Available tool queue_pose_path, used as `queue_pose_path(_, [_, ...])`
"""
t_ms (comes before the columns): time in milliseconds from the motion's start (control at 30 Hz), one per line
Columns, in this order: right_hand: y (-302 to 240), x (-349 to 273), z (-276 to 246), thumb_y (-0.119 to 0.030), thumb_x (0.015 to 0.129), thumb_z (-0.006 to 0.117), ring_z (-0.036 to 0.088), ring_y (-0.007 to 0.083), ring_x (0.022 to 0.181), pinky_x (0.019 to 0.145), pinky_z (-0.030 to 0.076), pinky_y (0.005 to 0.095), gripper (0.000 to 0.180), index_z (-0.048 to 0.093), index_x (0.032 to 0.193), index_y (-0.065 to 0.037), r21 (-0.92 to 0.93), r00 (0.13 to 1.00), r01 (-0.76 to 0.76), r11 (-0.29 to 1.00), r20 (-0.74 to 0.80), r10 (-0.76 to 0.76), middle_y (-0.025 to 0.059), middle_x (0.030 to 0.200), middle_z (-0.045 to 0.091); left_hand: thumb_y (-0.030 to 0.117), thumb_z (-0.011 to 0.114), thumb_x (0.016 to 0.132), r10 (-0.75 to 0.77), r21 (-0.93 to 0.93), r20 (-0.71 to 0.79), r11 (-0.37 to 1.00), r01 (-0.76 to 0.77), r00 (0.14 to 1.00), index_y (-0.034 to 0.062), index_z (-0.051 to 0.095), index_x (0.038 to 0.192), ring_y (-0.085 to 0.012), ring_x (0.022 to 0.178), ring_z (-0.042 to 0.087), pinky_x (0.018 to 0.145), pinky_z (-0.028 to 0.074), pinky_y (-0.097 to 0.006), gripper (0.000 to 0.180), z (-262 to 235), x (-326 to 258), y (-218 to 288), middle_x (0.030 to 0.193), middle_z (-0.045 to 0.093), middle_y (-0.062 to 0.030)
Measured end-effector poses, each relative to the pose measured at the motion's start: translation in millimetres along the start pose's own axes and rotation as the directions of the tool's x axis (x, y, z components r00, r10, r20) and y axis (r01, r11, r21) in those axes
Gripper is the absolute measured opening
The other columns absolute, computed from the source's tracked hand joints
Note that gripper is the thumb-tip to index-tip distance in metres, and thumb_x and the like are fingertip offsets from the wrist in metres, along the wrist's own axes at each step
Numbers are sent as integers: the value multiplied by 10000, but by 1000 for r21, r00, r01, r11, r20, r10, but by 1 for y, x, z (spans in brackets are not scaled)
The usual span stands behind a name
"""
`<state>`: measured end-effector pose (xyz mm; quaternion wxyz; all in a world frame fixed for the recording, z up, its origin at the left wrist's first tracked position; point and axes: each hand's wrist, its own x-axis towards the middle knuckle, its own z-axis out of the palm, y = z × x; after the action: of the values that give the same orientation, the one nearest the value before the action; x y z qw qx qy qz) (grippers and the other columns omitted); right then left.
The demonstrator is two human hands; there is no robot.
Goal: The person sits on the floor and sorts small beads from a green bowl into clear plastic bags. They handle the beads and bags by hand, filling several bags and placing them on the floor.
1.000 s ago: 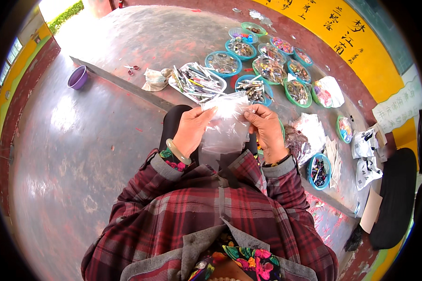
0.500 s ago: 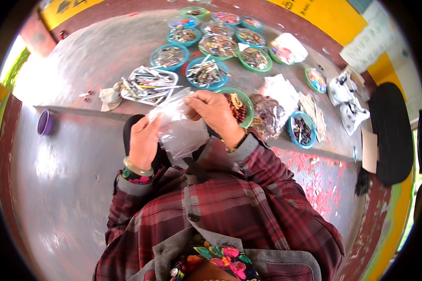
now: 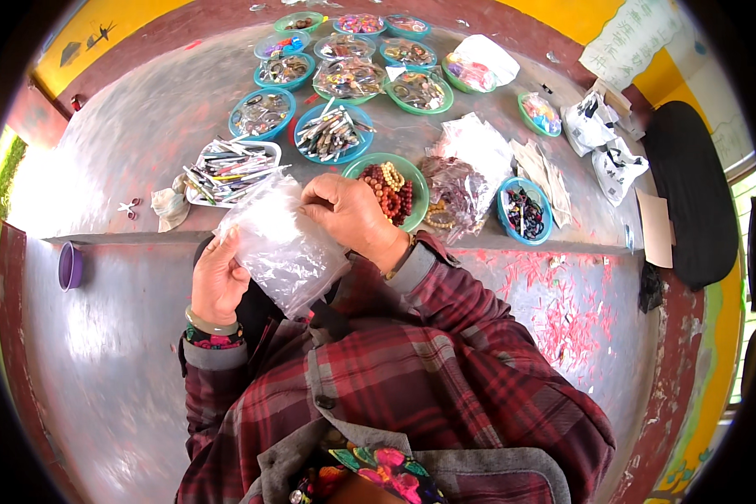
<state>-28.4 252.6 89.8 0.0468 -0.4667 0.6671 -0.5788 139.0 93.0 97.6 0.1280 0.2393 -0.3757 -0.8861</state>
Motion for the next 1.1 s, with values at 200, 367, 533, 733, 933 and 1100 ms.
queue_pose_path(200, [78,-10,-43,-59,726,625,574,169,728,655,451,281,149,595,869,-29,-163,904,-253,954,-390,173,85,799,598,93,559,854,340,-140,-72,927,-347,938,44,569,978,-115,946,538,864,450,-355,134,-20,23,9,1033,577,-26])
queue_pose_path(367, [209,-84,-153,-137,700,669,531,236,979,848,411,305,468,511,1095,58,-100,541,-598,795,-782,309,162,1040,566,101,529,876,629,-44,-191,762,-647,754,-26,514,997,-131,1031,497,1001,368,-422,177,-49,51,18,1058,538,-73])
queue_pose_path(533, [280,-149,-225,-291,692,704,532,284,918,780,441,400,517,547,1065,31,308,-27,-889,339,-774,633,151,1038,555,91,532,873,757,263,-198,653,-711,623,-67,474,956,-155,977,511,978,397,-447,187,-68,77,10,1007,519,-118])
queue_pose_path(733, [308,-159,-240,-259,729,674,343,129,399,415,336,302,261,514,630,-78,659,-88,-665,352,-537,839,4,507,402,88,525,876,636,96,-150,772,-629,757,-92,468,1048,-180,1057,470,951,417,-439,256,-60,94,-3,1116,473,-140])
queue_pose_path(933, [295,-149,-227,-193,706,601,456,171,698,585,417,332,150,529,798,-99,700,87,-369,611,-629,773,45,758,469,68,539,864,636,56,-152,770,-636,757,-79,471,1002,-168,1034,479,941,421,-456,213,-64,95,-8,1072,488,-136])
queue_pose_path(1100, [284,-158,-233,-138,696,607,520,207,808,697,436,389,190,517,852,-76,570,476,-299,765,-606,637,75,888,529,50,549,854,629,25,-122,775,-632,767,-73,479,974,-168,1009,495,936,428,-457,186,-67,99,-12,1041,498,-134])
